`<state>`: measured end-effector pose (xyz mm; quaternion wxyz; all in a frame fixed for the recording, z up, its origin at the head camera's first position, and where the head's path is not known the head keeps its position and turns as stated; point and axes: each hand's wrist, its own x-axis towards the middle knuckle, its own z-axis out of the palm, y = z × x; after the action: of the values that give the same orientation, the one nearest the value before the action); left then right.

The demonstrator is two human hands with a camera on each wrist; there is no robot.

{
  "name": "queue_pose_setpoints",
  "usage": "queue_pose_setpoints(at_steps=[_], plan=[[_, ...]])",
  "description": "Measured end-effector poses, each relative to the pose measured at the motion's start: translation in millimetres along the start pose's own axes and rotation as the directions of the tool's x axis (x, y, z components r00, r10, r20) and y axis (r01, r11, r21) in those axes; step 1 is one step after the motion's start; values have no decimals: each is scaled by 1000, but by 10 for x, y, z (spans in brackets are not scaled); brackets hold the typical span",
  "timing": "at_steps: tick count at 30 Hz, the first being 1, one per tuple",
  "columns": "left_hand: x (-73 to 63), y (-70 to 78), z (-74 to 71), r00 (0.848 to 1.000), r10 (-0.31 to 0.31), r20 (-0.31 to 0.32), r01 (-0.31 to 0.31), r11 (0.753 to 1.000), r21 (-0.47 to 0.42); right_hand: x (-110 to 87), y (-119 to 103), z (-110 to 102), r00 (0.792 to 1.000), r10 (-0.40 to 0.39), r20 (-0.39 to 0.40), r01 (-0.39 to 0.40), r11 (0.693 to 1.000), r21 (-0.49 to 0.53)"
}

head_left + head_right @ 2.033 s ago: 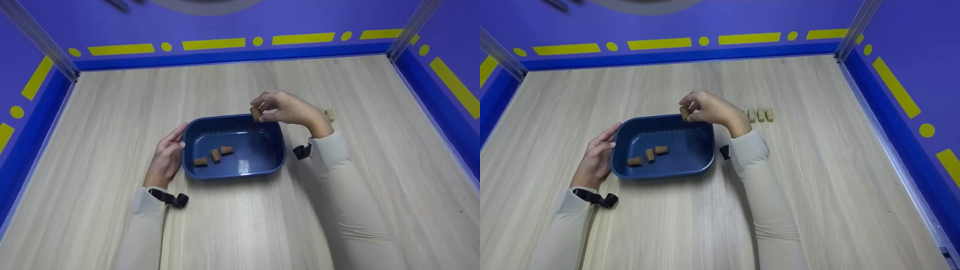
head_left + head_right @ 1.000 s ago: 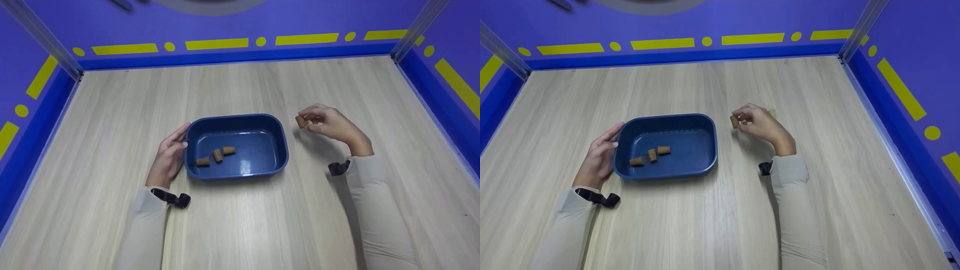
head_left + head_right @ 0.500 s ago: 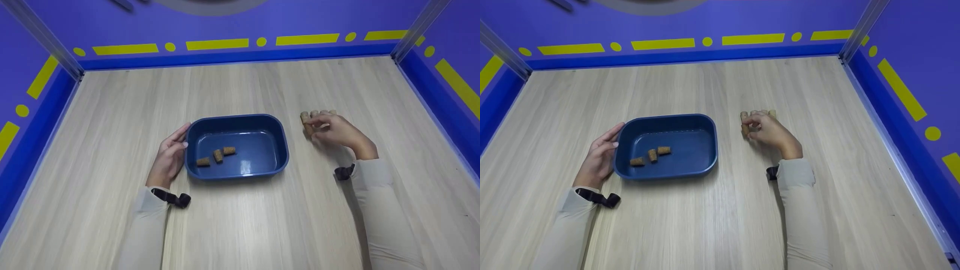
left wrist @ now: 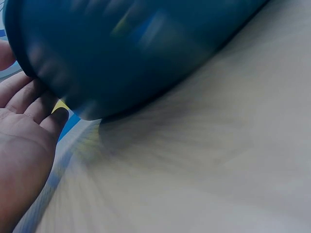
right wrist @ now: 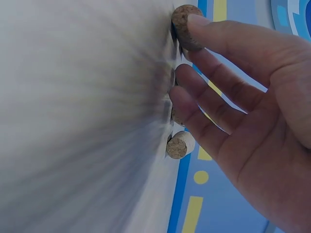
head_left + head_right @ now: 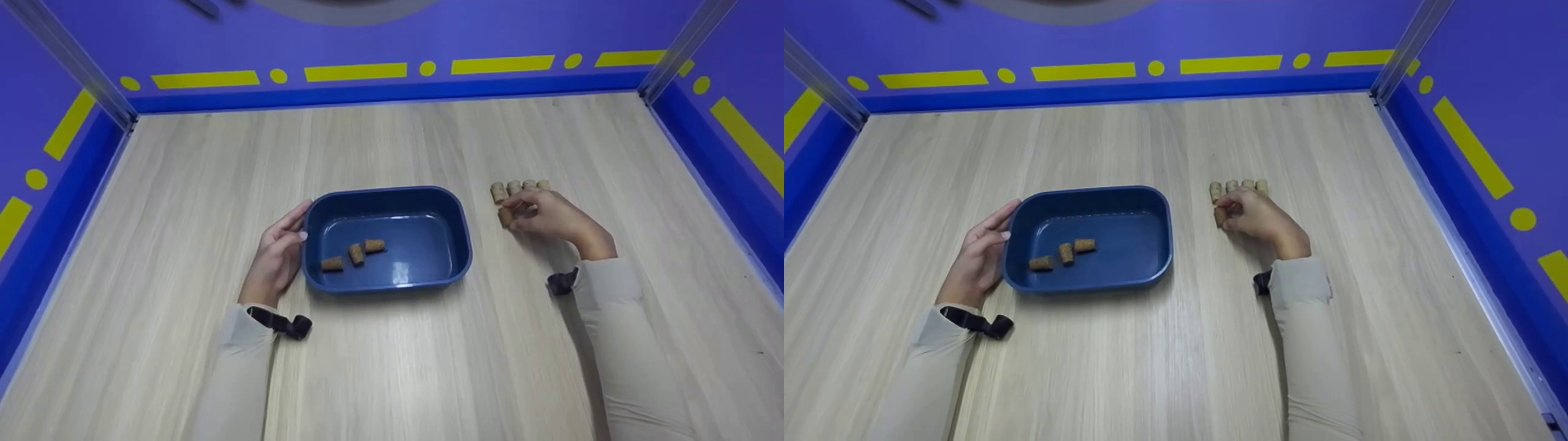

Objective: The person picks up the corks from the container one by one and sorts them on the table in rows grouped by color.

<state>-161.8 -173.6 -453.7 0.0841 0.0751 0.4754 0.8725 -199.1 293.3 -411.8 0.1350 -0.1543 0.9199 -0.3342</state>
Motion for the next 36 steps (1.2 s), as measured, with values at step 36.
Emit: queue_pose_setpoints(at_steps=[36], plan=[[-3,-2,4,1000,-1,-1,1,1000,2,137,-497,-209,999,-21,-29,19,999,-46]])
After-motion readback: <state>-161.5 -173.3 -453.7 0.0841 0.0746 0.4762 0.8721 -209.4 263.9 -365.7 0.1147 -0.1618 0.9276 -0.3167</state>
